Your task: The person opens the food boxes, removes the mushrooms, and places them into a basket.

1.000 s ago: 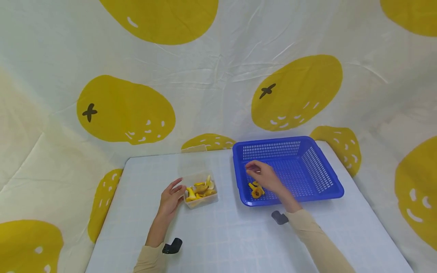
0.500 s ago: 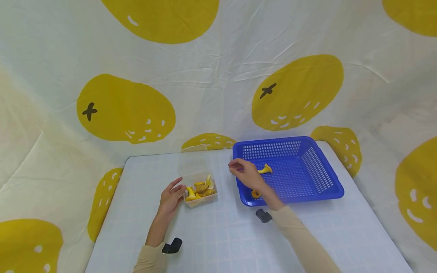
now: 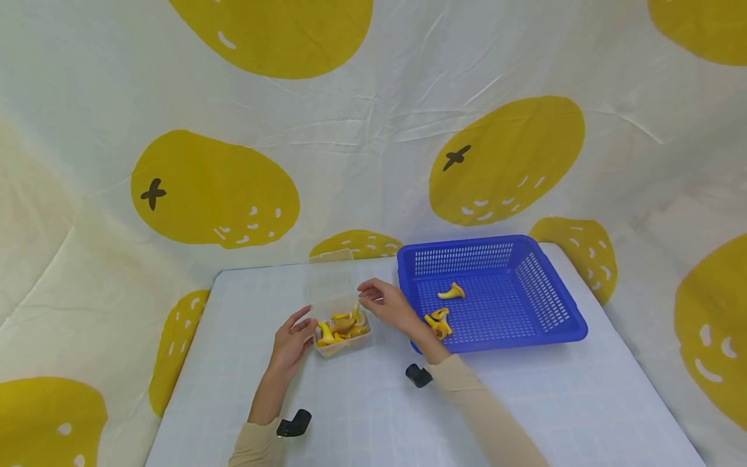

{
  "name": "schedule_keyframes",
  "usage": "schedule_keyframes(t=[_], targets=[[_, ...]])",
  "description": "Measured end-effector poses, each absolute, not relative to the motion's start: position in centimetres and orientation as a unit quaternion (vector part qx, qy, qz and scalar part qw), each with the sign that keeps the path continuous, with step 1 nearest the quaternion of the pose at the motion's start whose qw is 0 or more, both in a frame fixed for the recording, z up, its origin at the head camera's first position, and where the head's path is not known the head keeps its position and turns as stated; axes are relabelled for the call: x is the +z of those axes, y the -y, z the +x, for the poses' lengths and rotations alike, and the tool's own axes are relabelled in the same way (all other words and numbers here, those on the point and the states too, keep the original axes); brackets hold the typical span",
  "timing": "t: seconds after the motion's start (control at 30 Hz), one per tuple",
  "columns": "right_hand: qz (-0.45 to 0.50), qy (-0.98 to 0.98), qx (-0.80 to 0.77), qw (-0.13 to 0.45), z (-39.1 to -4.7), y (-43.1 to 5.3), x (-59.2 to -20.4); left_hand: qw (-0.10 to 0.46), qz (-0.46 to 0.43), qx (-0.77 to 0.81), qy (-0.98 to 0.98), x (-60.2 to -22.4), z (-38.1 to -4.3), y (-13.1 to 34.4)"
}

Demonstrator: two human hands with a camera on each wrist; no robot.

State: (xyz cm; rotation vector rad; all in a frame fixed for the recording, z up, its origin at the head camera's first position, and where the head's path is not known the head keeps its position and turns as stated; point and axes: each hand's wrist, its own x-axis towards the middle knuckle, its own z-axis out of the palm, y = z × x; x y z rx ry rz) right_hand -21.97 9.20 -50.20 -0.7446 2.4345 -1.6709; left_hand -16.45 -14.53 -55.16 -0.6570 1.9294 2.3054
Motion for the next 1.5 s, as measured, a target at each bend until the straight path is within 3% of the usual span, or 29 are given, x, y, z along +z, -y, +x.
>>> schedule_keyframes(t=[0.73,1.1,1.5], targets=[[-0.294,-0.799,-0.506,0.136,-21.3,-3.4,-53.0,0.008,-0.202,0.751,-0.628,-55.0,-16.2,14.3],[-0.368,-0.821,-0.426,0.097,-20.7,-2.4,-53.5,0.01,-0.191,0.755,-0.627,-55.1,-16.2,14.3],[-0.301,-0.841,-0.438,0.098,-20.4,-1.8,-53.2,0.032,-0.196,0.761,-0.617,-54.4,-16.1,14.5]])
